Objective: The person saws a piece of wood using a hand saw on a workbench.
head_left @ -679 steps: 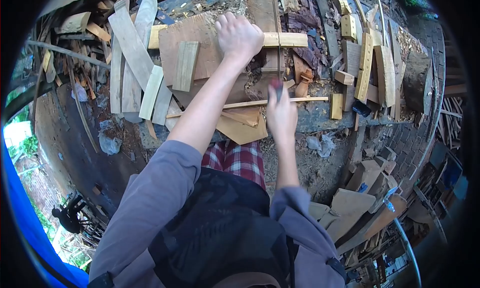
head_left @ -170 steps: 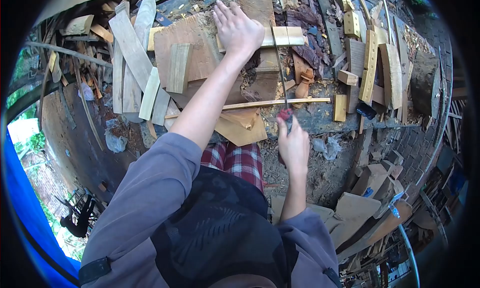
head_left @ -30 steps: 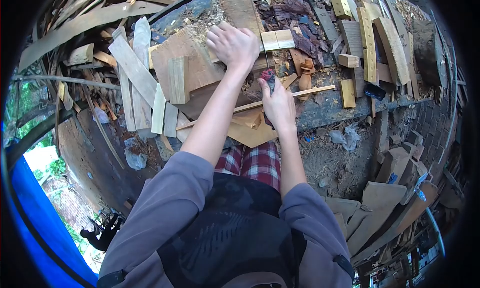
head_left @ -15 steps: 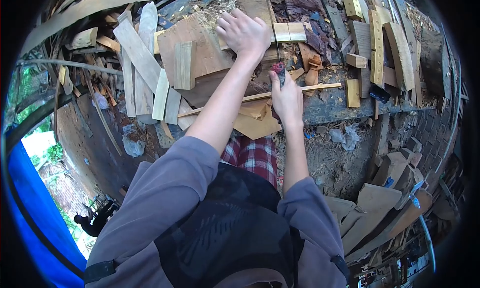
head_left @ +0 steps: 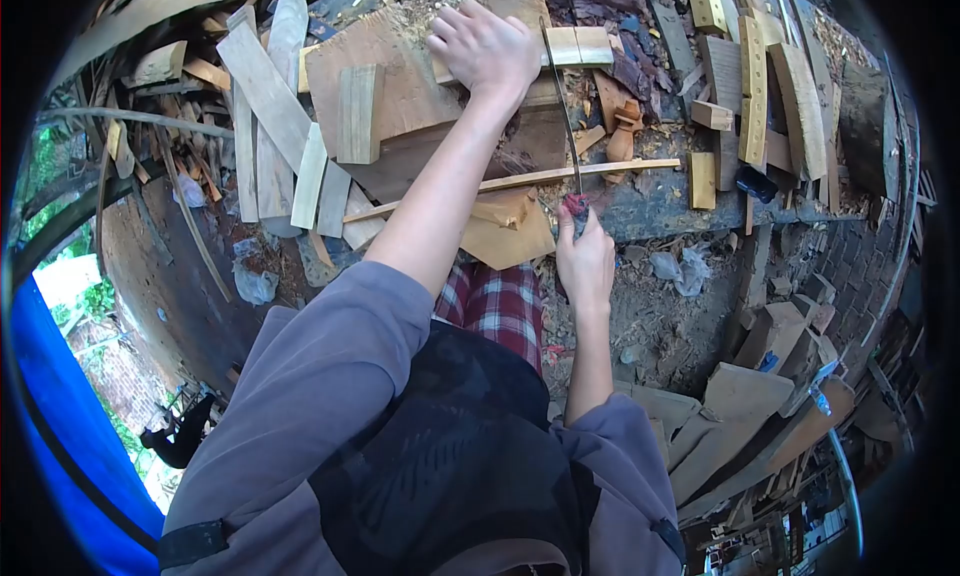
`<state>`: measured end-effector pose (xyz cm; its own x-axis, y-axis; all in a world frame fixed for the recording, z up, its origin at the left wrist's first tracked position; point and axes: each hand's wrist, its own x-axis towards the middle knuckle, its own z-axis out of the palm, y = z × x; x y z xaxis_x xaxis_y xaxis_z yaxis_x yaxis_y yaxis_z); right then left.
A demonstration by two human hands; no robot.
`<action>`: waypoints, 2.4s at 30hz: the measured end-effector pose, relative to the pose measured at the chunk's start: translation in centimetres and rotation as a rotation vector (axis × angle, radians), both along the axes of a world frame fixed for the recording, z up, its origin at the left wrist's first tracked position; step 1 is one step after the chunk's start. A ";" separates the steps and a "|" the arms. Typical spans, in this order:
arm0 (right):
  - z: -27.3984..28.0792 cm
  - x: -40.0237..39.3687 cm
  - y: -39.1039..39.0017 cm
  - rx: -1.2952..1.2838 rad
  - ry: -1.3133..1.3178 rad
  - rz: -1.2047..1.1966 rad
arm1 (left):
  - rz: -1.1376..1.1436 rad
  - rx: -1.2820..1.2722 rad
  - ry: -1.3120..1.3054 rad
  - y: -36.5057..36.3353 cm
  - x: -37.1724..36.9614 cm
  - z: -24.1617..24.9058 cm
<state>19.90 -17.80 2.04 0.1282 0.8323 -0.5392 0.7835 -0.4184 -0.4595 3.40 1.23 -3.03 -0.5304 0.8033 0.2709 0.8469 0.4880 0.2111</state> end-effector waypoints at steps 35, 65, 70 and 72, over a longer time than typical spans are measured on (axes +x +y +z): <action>-1.9 -3.1 5.7 0.108 0.015 0.110 | 0.015 0.027 -0.016 0.3 0.0 0.1; -0.1 -1.4 0.5 0.007 0.022 0.057 | 0.009 0.068 -0.017 0.6 -0.3 0.2; -0.8 -3.4 6.9 0.024 -0.047 0.141 | -0.012 0.046 -0.020 0.2 0.2 0.3; -0.8 -4.2 8.3 0.038 -0.002 0.143 | -0.001 0.039 -0.033 0.2 -0.1 0.3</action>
